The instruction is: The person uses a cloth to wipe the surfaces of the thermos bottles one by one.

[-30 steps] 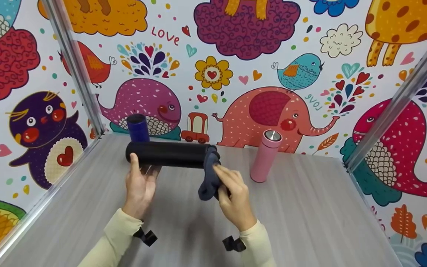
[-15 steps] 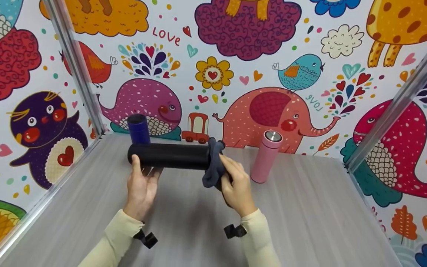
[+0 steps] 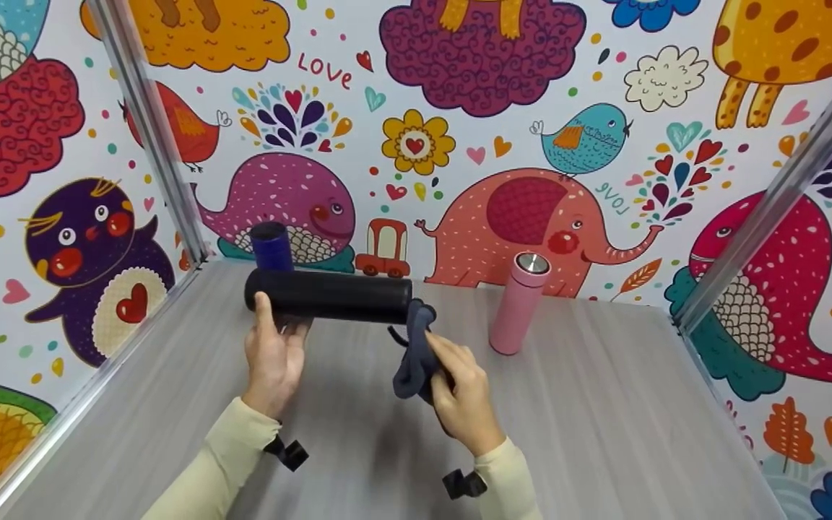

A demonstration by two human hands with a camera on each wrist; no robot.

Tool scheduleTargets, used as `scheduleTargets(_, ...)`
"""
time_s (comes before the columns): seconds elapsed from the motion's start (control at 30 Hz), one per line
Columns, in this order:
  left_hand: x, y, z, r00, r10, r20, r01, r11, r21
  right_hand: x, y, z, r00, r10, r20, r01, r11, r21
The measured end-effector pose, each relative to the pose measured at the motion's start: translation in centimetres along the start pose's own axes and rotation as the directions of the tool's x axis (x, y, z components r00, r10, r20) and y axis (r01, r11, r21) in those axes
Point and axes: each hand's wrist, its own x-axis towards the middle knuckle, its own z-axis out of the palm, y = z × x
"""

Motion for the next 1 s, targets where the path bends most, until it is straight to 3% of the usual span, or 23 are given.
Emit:
scheduleTargets(0.13, 1.0, 0.2, 1.3, 0.995, 0.085, 0.060, -0.088, 0.995, 0.049, -1.5, 0.5, -1.1, 0.999, 0.048, 0.015, -0.048, 0.999, -0.003)
scheduleTargets(0.23, 2.2, 0.3, 2.8, 0.977, 0.162, 0.140, -0.179, 0.977, 0.120, -2.5, 0.9, -1.9, 0.998, 0.055, 0.007, -0.055, 0.998, -0.020)
scheduleTargets(0.3, 3.1, 0.4, 4.0, 0.960, 0.202, 0.196, -0.241, 0.950, 0.201, -2.9, 1.0, -2.3, 0.999, 0.054, 0.004, -0.054, 0.998, -0.027)
scheduleTargets(0.4, 4.6, 0.3, 5.4, 0.926, 0.250, 0.283, -0.350, 0.849, 0.395, -3.4, 1.0, -2.7, 0.999, 0.049, -0.001, -0.049, 0.998, -0.041)
scheduleTargets(0.53, 6.6, -0.8, 6.1, 0.884, 0.227, 0.410, -0.454, 0.628, 0.632, -3.7, 1.0, -3.0, 0.998, 0.058, -0.002, -0.058, 0.997, -0.059)
scheduleTargets(0.63, 8.0, -2.0, 5.9, 0.866, 0.157, 0.474, -0.481, 0.517, 0.708, -4.0, 1.0, -3.1, 0.998, 0.062, -0.005, -0.062, 0.996, -0.067)
scheduleTargets(0.7, 8.8, -3.1, 5.7, 0.856, 0.121, 0.502, -0.494, 0.474, 0.729, -4.2, 1.2, -3.0, 0.998, 0.060, -0.011, -0.061, 0.995, -0.077)
scheduleTargets(0.8, 10.0, -4.6, 5.3, 0.855, 0.081, 0.513, -0.492, 0.439, 0.752, -4.4, 1.4, -2.9, 0.998, 0.058, -0.017, -0.059, 0.995, -0.083)
scheduleTargets(1.0, 10.7, -6.6, 4.1, 0.884, 0.000, 0.467, -0.434, 0.373, 0.820, -4.7, 1.2, -2.8, 0.992, 0.130, 0.002, -0.129, 0.989, -0.078)
